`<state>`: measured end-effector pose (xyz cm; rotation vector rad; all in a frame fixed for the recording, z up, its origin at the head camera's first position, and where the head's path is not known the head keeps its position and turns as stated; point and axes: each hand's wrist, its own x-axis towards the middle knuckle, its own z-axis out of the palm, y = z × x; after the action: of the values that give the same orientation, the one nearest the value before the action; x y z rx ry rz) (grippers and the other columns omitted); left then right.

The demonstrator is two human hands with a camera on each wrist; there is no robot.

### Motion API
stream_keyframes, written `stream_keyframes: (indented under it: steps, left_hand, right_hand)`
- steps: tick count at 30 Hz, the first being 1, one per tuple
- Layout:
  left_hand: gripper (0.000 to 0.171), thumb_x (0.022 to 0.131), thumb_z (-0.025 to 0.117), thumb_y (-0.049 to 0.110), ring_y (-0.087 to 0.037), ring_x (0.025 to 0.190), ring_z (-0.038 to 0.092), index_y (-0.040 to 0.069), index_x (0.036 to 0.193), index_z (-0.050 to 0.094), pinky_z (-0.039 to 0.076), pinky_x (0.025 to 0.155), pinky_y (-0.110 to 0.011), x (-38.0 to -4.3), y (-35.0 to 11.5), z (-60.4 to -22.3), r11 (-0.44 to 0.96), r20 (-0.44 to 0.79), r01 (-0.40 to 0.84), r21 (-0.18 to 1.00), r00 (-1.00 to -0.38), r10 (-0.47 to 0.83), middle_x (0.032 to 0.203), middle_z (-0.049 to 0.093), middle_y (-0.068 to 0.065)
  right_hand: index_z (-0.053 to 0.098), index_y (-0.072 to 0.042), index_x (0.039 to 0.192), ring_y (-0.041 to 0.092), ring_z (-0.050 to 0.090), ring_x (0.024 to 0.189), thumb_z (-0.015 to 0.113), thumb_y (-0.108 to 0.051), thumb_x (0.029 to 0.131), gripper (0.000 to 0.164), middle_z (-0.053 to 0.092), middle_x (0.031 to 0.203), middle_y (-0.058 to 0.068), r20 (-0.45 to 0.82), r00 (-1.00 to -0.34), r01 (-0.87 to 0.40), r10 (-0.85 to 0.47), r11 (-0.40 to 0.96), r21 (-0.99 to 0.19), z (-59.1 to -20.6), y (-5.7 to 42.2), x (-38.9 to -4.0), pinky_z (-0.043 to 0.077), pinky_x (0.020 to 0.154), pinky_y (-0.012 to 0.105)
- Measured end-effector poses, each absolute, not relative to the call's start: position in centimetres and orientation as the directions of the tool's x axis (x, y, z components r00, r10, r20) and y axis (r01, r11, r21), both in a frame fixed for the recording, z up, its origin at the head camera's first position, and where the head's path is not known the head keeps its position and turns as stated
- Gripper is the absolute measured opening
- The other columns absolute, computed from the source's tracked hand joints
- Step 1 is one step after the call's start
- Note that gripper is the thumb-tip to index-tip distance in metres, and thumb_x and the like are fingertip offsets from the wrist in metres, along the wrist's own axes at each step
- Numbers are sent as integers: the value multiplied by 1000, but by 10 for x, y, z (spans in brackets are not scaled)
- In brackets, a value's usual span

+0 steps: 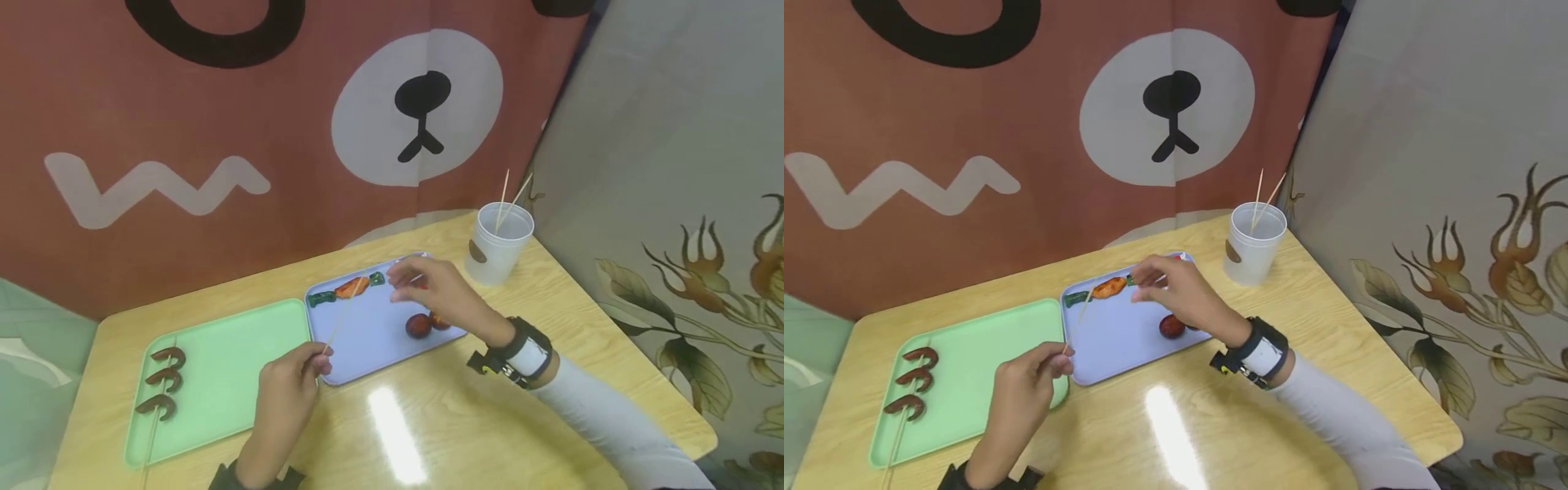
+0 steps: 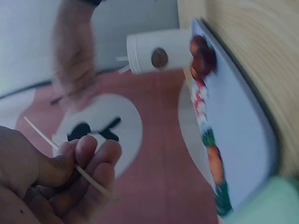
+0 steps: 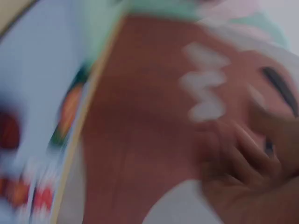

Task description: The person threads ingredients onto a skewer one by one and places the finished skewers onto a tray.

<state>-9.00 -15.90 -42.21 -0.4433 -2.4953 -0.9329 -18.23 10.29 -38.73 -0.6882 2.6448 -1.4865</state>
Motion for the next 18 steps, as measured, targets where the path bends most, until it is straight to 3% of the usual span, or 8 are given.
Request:
stream_keyframes:
  steps: [3,5,8,11,14,16,18]
  left_hand:
    - [12,84,73,-14,-11,63,72,-3,89,74,60,61,-13,-85,-173,-426,717,415,354,600,-904,99,78,77,-7]
    - [13,87,70,-14,-9,62,69,-2,90,74,59,59,-13,-81,-181,-428,706,357,306,638,-931,81,77,76,-5]
    - [13,91,66,-11,-6,60,65,0,91,73,59,57,-17,-76,-188,-432,695,290,251,674,-955,64,75,74,-3]
    - [13,93,65,-10,-6,60,64,1,92,72,59,55,-20,-73,-193,-436,685,255,216,695,-966,46,74,73,-2]
    - [12,93,65,-9,-6,61,64,1,93,72,59,56,-21,-73,-195,-439,683,239,203,701,-970,43,74,73,-2]
    - [11,93,66,-8,-5,61,64,0,93,73,59,56,-19,-73,-196,-442,688,233,203,697,-971,51,73,72,0]
    - [9,92,68,-6,-5,61,64,-1,94,74,59,57,-17,-74,-195,-446,690,241,223,688,-968,72,73,73,-1]
  right_hand:
    - [74,-5,112,21,67,101,87,-15,80,35,74,106,7,60,-828,-507,-558,698,-506,-420,111,-189,59,92,35]
    - [76,-6,108,21,64,97,89,-11,77,34,72,102,6,-9,-780,-582,-625,732,-354,-442,115,-191,58,89,35]
    - [76,-8,103,18,61,89,86,0,74,33,70,96,4,-34,-764,-615,-644,744,-260,-465,118,-192,58,81,32]
    - [75,-9,103,16,59,86,82,7,75,33,68,93,3,-17,-780,-602,-626,757,-253,-478,120,-194,58,78,31]
    - [70,-7,106,16,61,89,83,0,78,32,67,96,3,5,-798,-571,-603,753,-327,-479,120,-197,59,80,30]
    - [65,-7,109,16,63,93,84,-4,78,36,68,99,4,38,-821,-525,-569,728,-442,-475,120,-200,60,81,28]
    - [63,-5,115,17,66,99,83,-4,79,41,69,105,8,81,-848,-449,-524,628,-636,-468,120,-202,61,82,25]
